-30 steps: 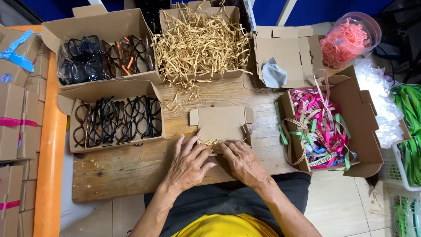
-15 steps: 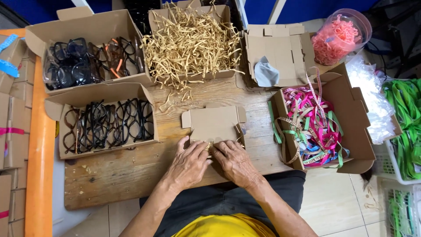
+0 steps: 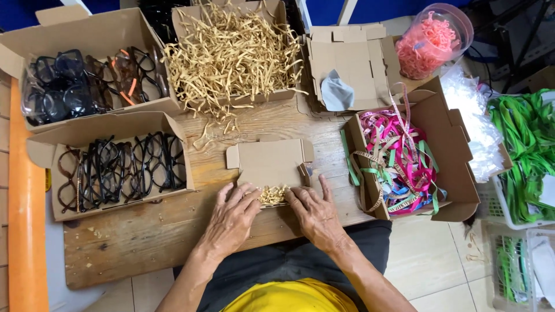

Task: The person wipes the surface of a flat cardboard piece with a cloth and then folds it into a small box, placing some items inside before closing it.

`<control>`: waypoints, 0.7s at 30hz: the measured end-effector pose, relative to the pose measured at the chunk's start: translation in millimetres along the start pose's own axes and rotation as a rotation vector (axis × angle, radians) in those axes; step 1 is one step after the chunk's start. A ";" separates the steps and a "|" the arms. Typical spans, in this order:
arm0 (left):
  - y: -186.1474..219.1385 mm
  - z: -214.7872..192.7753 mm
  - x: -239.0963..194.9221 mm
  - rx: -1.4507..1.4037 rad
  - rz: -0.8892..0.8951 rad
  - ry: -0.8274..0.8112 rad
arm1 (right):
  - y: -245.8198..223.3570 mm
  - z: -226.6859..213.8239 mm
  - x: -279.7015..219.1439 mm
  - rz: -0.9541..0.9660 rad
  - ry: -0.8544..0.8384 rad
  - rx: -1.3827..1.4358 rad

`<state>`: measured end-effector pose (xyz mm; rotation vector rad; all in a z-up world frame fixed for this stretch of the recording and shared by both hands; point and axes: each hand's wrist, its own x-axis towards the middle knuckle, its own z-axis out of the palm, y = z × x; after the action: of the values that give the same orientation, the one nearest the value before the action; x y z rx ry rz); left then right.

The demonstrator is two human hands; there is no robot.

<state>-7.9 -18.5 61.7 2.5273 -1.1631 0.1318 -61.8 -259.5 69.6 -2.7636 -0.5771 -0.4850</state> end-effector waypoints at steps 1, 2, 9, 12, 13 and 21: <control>-0.4 4.0 -1.8 -0.004 0.002 -0.003 | -0.9 -3.7 0.5 0.004 -0.003 0.000; -2.1 7.6 -2.3 0.009 -0.014 -0.026 | -0.8 -6.7 2.9 -0.002 0.032 0.007; -10.2 11.4 -6.9 0.020 0.007 0.045 | 19.2 -16.8 11.7 0.438 0.242 0.447; 0.9 -12.7 -2.7 0.002 0.023 0.114 | 21.7 -14.6 12.1 0.444 0.176 0.517; 0.2 -14.3 -4.3 0.006 0.019 0.113 | 17.4 -13.7 14.5 0.440 0.175 0.522; 3.6 -12.5 5.3 -0.105 -0.095 0.202 | -2.6 2.8 15.1 0.213 -0.016 0.034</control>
<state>-6.4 -20.0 75.5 2.4077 -0.9451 0.2874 -49.1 -251.2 73.2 -2.7573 -0.2869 -0.4011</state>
